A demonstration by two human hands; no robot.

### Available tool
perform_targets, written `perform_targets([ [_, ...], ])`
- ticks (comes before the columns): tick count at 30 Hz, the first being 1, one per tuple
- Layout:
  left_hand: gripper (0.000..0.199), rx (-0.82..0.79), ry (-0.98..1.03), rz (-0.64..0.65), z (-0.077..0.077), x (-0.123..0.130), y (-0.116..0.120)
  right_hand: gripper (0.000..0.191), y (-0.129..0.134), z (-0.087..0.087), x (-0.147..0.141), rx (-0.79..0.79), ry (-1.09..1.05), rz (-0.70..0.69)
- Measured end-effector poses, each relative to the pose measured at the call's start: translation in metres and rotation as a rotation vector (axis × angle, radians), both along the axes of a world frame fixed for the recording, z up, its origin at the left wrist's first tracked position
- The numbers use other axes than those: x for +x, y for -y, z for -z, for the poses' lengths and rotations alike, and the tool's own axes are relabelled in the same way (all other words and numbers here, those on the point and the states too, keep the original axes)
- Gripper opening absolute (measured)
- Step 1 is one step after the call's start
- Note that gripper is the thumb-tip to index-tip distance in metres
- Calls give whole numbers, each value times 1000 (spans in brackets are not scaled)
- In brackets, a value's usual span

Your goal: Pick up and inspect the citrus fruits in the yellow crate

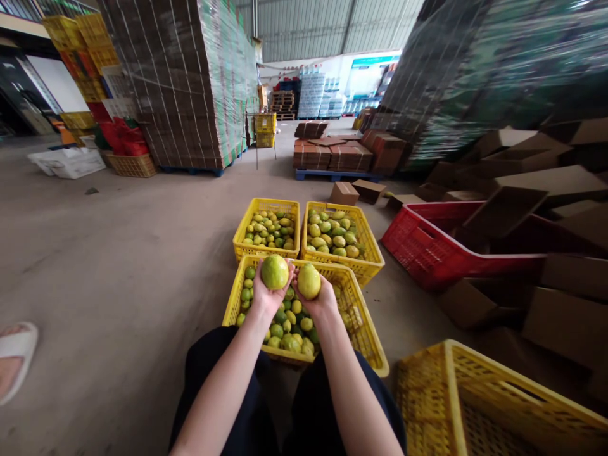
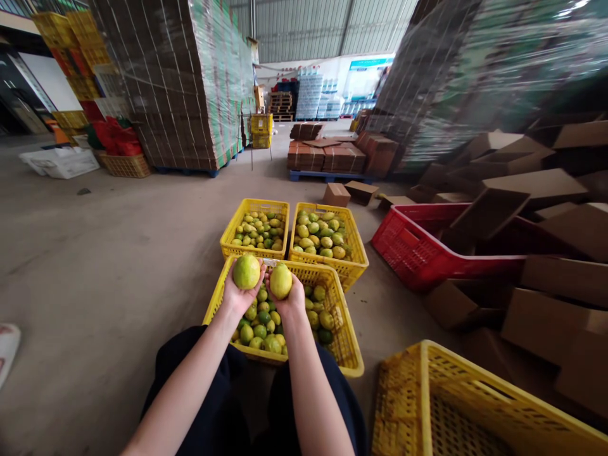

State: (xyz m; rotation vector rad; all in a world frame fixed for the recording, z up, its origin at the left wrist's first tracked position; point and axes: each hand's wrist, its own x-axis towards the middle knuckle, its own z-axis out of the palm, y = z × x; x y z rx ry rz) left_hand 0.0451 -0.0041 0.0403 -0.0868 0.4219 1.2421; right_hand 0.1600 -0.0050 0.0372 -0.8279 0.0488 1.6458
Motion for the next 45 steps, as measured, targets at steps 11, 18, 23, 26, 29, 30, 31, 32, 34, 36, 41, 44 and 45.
perform_targets([
  [11, 22, -19, -115, -101, -3, 2, 1, 9, 5, -10, -1, -13, 81, 115],
  [18, 40, 28, -36, 28, -5, -1, 5, 23, 0, 2, 2, 19, -66, -4],
  [23, 41, 22, 82, 46, 1, -4, 2, 22, -2, 4, 4, 22, -16, 10],
  [26, 34, 52, 12, 15, 2, -3, 0, 19, 0, 3, 4, 6, 26, -11],
  [29, 30, 75, -47, -20, 2, 0, 0, 12, 2, 0, 4, -24, 64, 33],
  [30, 30, 72, -52, -26, 2, 1, 1, 11, 2, -2, 3, -38, 72, 57],
  [31, 30, 65, -56, -25, 2, 2, 1, 10, 3, -2, 3, -50, 72, 76],
  [32, 30, 56, -62, -23, 2, 2, 2, 9, 3, -3, 3, -62, 66, 86],
  [34, 32, 39, -80, -18, 1, 3, 3, 7, 2, -4, 3, -81, 54, 78],
  [36, 34, 24, -101, -21, 0, 2, 3, 7, 2, -3, 3, -85, 39, 49],
  [41, 48, 22, -46, 23, 1, 0, 4, 19, -1, 1, 3, -100, -25, 5],
  [44, 50, 8, -3, 91, 2, -1, 3, 20, -1, 3, 4, -110, -23, -2],
  [45, 50, 5, -9, 105, 2, -1, 3, 19, -1, 3, 4, -110, -23, -8],
])
